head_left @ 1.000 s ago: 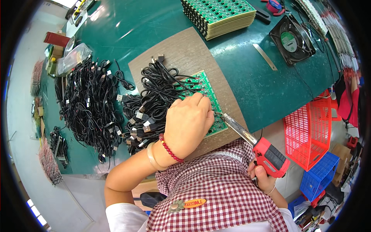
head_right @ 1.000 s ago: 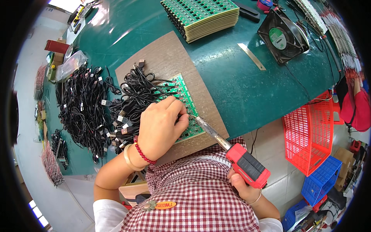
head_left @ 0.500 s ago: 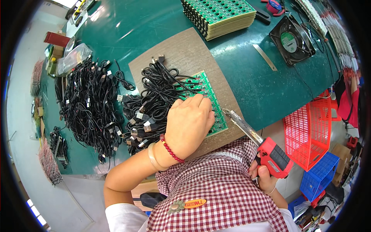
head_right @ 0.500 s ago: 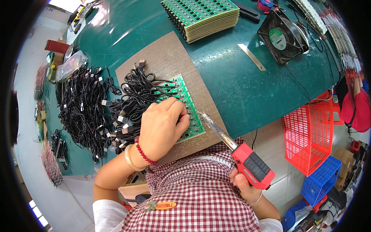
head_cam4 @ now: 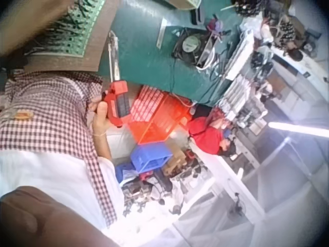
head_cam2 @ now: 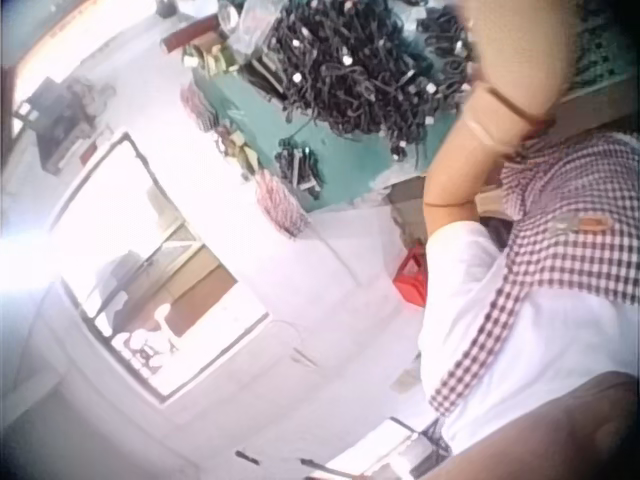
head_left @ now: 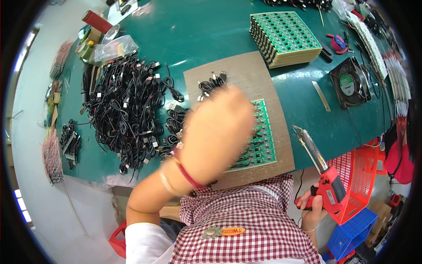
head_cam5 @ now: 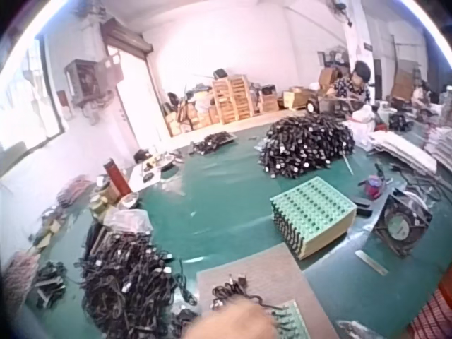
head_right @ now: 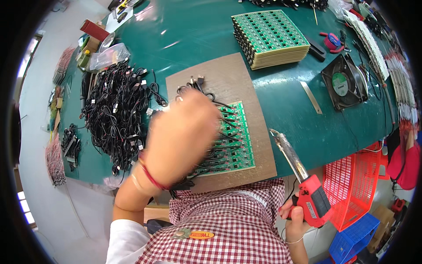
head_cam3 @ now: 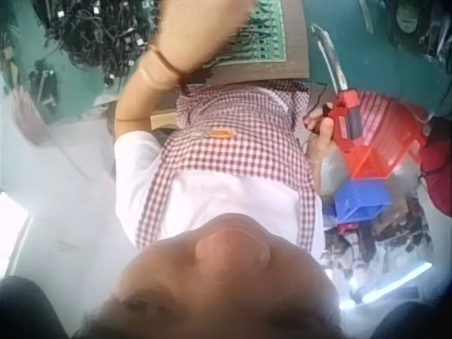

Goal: The person solders cables onto a circuit board with a soldering iron, moves the finished board away, positions a new circuit board on a wooden block, and solders cables onto the new board.

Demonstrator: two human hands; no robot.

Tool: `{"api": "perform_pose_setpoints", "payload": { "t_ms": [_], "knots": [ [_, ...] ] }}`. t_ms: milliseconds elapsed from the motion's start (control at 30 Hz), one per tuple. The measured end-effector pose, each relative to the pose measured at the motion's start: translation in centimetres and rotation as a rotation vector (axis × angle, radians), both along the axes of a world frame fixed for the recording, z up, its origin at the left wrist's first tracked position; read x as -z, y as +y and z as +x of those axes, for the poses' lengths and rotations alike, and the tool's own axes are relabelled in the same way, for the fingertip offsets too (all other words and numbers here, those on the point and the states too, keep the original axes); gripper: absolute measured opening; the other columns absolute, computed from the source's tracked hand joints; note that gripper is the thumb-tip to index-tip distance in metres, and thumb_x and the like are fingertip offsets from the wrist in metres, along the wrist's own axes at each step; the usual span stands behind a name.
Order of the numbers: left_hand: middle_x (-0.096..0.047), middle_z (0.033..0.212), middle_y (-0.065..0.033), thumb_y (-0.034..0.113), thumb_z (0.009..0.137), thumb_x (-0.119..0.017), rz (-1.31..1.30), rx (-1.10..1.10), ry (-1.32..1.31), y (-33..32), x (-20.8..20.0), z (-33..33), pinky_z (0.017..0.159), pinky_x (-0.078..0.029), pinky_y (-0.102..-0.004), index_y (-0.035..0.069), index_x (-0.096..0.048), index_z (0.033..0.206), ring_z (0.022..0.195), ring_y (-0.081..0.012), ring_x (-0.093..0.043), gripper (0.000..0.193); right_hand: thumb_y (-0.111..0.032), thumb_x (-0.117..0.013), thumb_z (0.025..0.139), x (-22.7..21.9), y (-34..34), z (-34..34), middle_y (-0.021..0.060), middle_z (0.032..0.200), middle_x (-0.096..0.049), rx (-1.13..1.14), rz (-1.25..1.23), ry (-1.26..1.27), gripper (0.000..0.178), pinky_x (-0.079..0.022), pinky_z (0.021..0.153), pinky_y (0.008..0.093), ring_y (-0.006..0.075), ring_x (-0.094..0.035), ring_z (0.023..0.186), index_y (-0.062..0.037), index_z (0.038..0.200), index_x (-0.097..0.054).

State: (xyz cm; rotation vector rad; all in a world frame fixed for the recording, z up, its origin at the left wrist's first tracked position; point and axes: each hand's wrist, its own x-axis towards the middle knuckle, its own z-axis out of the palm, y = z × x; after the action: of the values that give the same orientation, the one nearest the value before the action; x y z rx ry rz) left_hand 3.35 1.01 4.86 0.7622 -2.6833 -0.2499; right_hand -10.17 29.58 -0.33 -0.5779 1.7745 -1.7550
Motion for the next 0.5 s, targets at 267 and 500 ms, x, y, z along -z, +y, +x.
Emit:
{"api": "perform_pose_setpoints", "payload": {
  "t_ms": [267, 500],
  "knots": [
    [-0.068, 0.087, -0.0193, 0.028, 0.086, -0.062, -0.078, -0.727, -0.263, -19.5, 10.9, 7.0, 0.077, -0.055, -0.0423, 0.0, -0.064, 0.092, 0.087, -0.035, -0.067, 0.028, -0.027, -0.051, 0.096, -0.6, -1.4, -0.4, 0.0115, 0.07, -0.057, -0.062, -0.051, 0.006, 0.039, -0.043, 0.048, 0.0263, 0.0134, -0.049, 0.05, 0.0045, 0.117, -0.045],
    [-0.065, 0.079, -0.0092, 0.008, 0.084, -0.058, 0.579, -0.431, 0.407, -18.4, 8.8, 6.1, 0.062, -0.052, -0.0303, -0.003, -0.061, 0.09, 0.07, -0.0158, -0.064, 0.012, -0.027, -0.049, 0.097, -1.0, -1.6, -0.3, 0.0094, 0.07, -0.056, -0.048, -0.073, 0.046, 0.035, -0.044, 0.046, 0.0253, 0.0101, -0.044, 0.047, 0.001, 0.117, -0.045]
  ]
}}
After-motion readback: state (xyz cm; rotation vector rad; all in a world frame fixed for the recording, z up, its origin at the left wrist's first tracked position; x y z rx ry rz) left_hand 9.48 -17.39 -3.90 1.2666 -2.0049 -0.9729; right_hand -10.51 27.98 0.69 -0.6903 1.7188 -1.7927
